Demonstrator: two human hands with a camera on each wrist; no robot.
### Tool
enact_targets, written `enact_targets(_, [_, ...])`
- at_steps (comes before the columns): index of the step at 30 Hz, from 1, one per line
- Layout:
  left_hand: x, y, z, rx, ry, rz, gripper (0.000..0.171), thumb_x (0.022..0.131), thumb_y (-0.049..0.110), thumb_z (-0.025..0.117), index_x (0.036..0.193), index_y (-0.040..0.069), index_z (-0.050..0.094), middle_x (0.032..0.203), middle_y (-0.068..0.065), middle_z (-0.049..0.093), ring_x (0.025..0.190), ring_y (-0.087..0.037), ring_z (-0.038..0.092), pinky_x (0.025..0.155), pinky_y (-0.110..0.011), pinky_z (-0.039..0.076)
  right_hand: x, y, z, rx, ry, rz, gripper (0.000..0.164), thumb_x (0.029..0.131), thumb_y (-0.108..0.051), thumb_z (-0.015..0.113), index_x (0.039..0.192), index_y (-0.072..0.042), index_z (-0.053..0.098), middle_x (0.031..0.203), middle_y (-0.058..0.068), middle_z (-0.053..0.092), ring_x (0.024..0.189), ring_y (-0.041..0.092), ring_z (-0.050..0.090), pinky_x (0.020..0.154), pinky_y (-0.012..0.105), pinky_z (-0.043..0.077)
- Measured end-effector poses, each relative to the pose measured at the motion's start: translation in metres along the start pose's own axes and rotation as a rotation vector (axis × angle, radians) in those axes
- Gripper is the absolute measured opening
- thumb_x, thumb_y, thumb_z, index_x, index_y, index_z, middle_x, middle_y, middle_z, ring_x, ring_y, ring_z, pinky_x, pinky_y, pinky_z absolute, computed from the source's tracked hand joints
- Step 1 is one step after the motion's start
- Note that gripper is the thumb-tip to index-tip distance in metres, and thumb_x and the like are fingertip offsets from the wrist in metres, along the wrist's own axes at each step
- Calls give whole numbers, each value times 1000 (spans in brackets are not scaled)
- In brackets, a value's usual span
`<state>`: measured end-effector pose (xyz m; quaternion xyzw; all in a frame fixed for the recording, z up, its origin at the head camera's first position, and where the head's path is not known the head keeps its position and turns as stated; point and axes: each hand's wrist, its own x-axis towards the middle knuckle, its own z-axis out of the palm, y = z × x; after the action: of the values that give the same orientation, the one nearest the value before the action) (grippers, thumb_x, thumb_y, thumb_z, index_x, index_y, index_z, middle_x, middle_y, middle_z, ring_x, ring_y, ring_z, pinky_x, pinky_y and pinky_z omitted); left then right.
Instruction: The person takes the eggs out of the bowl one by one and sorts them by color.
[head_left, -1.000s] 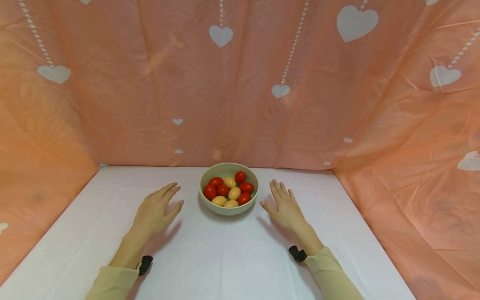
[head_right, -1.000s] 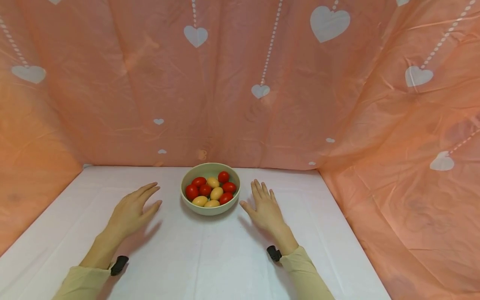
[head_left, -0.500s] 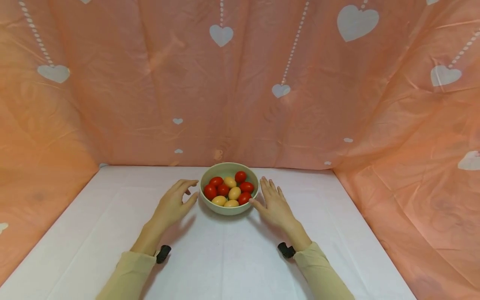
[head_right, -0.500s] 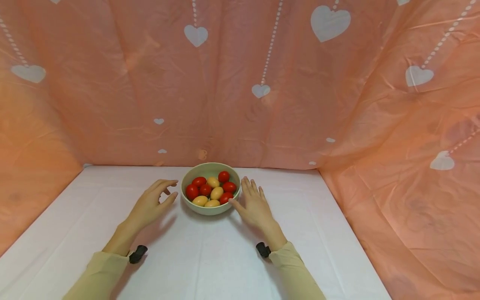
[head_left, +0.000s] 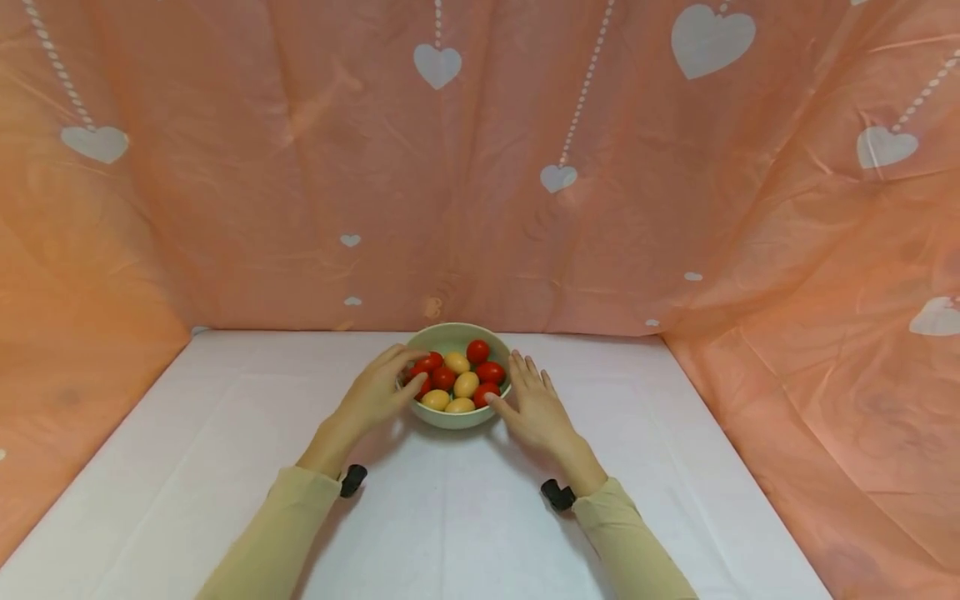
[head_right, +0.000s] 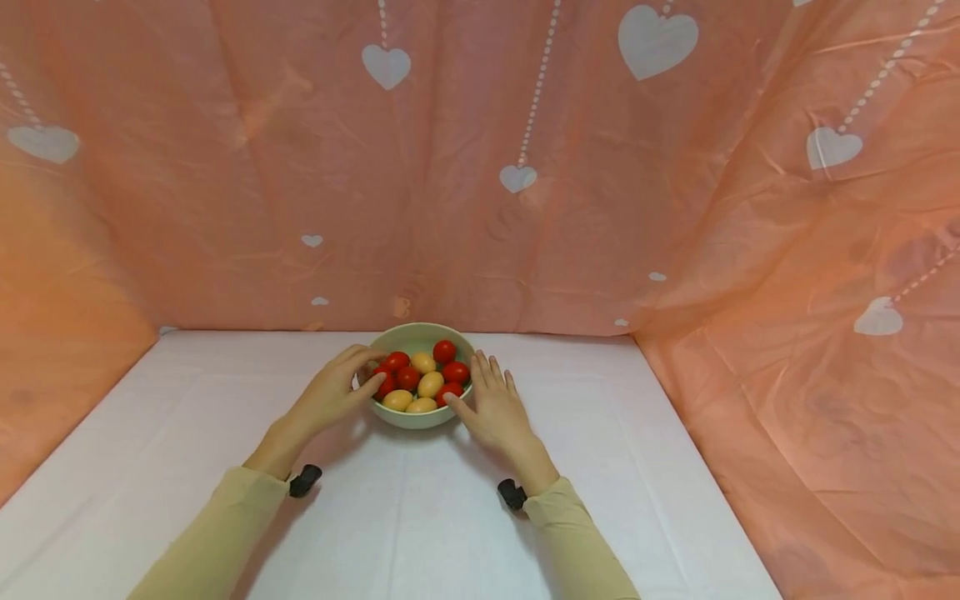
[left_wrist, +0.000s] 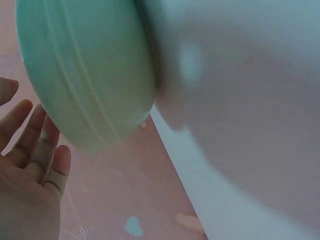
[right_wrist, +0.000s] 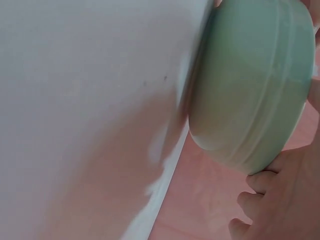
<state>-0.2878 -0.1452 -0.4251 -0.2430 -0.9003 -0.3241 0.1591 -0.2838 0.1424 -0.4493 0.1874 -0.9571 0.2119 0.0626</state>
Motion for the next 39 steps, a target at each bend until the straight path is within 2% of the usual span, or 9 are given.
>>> enact_targets(4, [12, 0, 1, 14, -84, 4, 35, 99, 18, 71, 132, 5, 68, 132, -13, 63, 120, -34, 61, 105, -53, 49, 1, -2, -3, -4, -14, 4, 87, 105, -59, 47, 164, 1, 20, 172, 15, 16, 158, 38, 14, 127, 56, 11])
enact_targets(6, [19, 1, -1, 12, -147, 3, 34, 99, 18, 71, 130, 5, 68, 134, -13, 63, 124, -35, 60, 109, -54, 47, 1, -3, -4, -4, -20, 4, 87, 105, -59, 47, 164, 1, 20, 172, 15, 16, 158, 38, 15, 127, 57, 11])
enact_targets(9, [28, 1, -5, -10, -260, 12, 30, 98, 16, 72, 127, 6, 70, 130, -12, 65, 120, -33, 61, 106, -52, 49, 1, -4, -5, 5, -29, 8, 87, 105, -58, 47, 164, 1, 20, 172, 15, 15, 158, 37, 14, 127, 56, 11])
enact_targets(14, [44, -4, -7, -36, -447, 48, 24, 97, 12, 74, 119, 5, 73, 116, -5, 70, 106, -23, 63, 98, -42, 54, -1, -5, -7, 17, -26, 10, 87, 105, -57, 48, 164, 1, 20, 172, 15, 15, 158, 38, 15, 127, 55, 11])
enact_targets(19, [53, -3, -8, -43, -558, 49, 21, 95, 12, 77, 115, 6, 75, 104, 0, 71, 94, -15, 64, 90, -34, 56, 0, -6, -6, 11, -29, 12, 86, 106, -57, 48, 164, 0, 20, 172, 14, 15, 158, 37, 15, 127, 54, 11])
enact_targets(23, [55, 1, -11, -34, -614, 27, 22, 93, 15, 79, 113, 7, 76, 97, 3, 69, 90, -13, 63, 88, -33, 55, 0, -6, -5, 4, -29, 7, 86, 106, -57, 48, 164, 1, 20, 172, 15, 16, 158, 37, 16, 127, 55, 11])
enact_targets(29, [59, 8, -11, 12, -659, -1, 27, 90, 17, 82, 114, 5, 77, 100, 0, 72, 93, -15, 65, 91, -35, 56, 0, -4, -4, -2, -24, -1, 86, 106, -56, 48, 163, 2, 21, 172, 16, 17, 158, 38, 16, 127, 55, 12])
enact_targets(33, [62, 12, -9, 81, -667, 28, 27, 86, 17, 85, 110, 5, 79, 100, -1, 73, 91, -13, 65, 89, -33, 56, 0, -4, -4, -3, -27, 0, 86, 106, -57, 47, 163, 2, 20, 172, 16, 16, 158, 38, 16, 127, 55, 11])
enact_targets(39, [65, 15, -2, 175, -671, 58, 24, 80, 16, 89, 102, 10, 82, 88, 5, 72, 82, -8, 61, 79, -27, 53, -1, -3, -4, 7, -29, 4, 86, 106, -56, 47, 163, 2, 21, 172, 16, 17, 158, 38, 16, 127, 55, 11])
